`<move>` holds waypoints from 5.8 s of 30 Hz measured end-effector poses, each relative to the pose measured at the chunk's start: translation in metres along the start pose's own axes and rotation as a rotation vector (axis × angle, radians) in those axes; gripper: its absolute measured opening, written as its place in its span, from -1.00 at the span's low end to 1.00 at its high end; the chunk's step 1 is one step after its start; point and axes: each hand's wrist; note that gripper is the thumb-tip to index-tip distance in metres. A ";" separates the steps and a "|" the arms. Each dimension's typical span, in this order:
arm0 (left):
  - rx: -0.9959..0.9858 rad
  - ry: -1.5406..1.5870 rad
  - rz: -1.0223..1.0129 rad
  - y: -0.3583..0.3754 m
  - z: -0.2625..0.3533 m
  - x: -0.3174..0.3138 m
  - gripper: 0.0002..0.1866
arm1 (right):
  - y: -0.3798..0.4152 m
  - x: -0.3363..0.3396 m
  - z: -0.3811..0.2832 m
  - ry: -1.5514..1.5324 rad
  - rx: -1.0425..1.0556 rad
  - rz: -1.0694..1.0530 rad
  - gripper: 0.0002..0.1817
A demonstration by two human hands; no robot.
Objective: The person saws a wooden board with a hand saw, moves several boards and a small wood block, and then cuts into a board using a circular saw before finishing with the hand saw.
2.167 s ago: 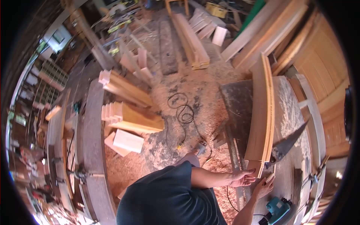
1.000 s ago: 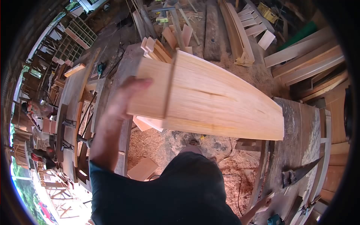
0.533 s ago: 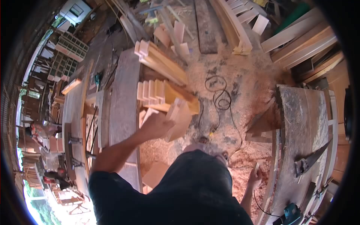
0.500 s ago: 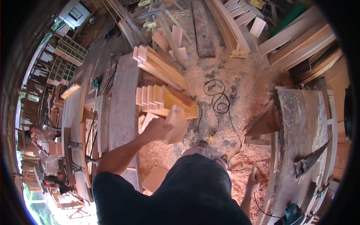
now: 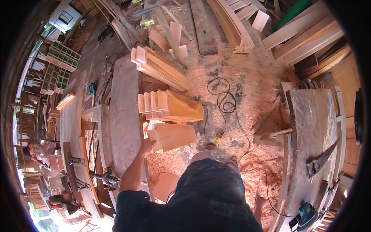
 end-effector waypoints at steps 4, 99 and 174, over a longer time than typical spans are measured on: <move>-0.080 -0.121 0.043 -0.017 -0.020 0.002 -0.70 | -0.023 0.045 -0.034 -0.133 -0.005 0.081 -0.72; -0.486 -1.430 -1.470 0.523 -0.203 -0.591 -0.72 | 0.686 -0.304 0.122 -1.985 -1.904 0.820 -0.69; -0.864 -1.333 -2.295 1.348 -0.607 -0.774 -0.63 | 0.668 -0.546 0.425 -2.101 -2.156 0.212 -0.70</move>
Point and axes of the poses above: each hand's wrist, its own y-axis away from the middle knuckle, its own x-axis out of the back of the hand, z = x × y, and after that the axes turned 15 degrees about y, right-handed
